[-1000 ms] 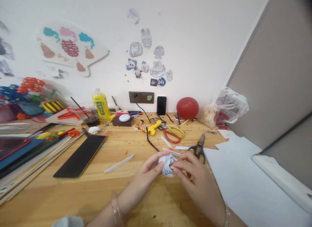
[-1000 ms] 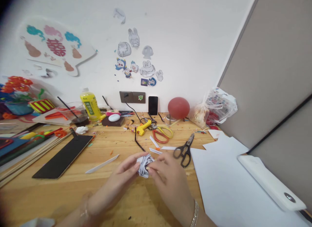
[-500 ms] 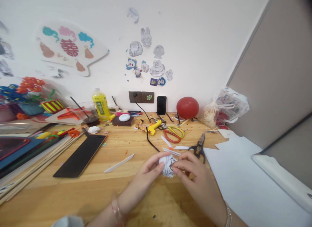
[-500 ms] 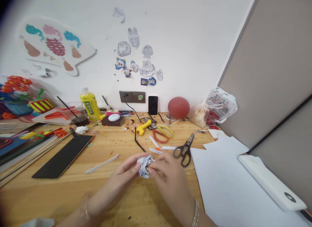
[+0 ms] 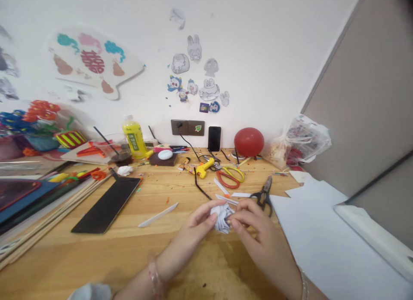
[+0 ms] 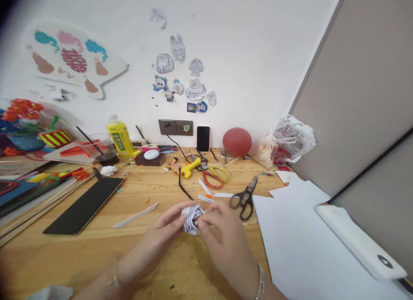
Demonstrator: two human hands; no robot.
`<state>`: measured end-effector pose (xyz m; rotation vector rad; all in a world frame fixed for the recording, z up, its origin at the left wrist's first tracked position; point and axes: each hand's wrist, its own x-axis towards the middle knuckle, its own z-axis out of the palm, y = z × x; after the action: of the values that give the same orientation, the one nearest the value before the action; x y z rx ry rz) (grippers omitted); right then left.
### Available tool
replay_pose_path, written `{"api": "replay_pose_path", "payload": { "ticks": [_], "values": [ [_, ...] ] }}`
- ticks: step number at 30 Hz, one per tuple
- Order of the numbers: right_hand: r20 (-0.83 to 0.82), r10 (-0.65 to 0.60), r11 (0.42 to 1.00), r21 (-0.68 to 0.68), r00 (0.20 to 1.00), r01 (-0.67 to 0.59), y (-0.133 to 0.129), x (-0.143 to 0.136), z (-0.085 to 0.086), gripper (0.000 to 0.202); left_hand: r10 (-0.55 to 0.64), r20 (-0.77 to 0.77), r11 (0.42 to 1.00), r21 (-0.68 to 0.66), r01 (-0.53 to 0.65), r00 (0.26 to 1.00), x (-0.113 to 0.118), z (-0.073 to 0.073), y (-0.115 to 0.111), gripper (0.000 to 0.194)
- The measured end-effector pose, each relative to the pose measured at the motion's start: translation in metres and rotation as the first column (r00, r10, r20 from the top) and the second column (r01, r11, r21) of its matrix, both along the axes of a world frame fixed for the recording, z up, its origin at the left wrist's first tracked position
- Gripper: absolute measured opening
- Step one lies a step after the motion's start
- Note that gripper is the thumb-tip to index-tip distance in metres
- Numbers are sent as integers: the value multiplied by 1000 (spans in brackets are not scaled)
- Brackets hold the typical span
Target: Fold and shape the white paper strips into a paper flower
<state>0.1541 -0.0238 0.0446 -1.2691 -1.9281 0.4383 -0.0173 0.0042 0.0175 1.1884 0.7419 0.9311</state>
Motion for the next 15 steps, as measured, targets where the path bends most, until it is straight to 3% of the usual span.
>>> {"api": "replay_pose_path", "payload": {
  "ticks": [5,12,15],
  "values": [
    [20,5,1000,-27,1000,-5,1,0,1,17,1,7,1000,-4,-1,1000,1,-1,1,33],
    [165,-32,997,75,986,20,2,1,0,19,3,16,1000,-4,-3,1000,1,3,0,33],
    [145,2,1000,28,989,-6,3,0,1,18,11,12,1000,-3,-11,1000,1,3,0,34]
  ]
}}
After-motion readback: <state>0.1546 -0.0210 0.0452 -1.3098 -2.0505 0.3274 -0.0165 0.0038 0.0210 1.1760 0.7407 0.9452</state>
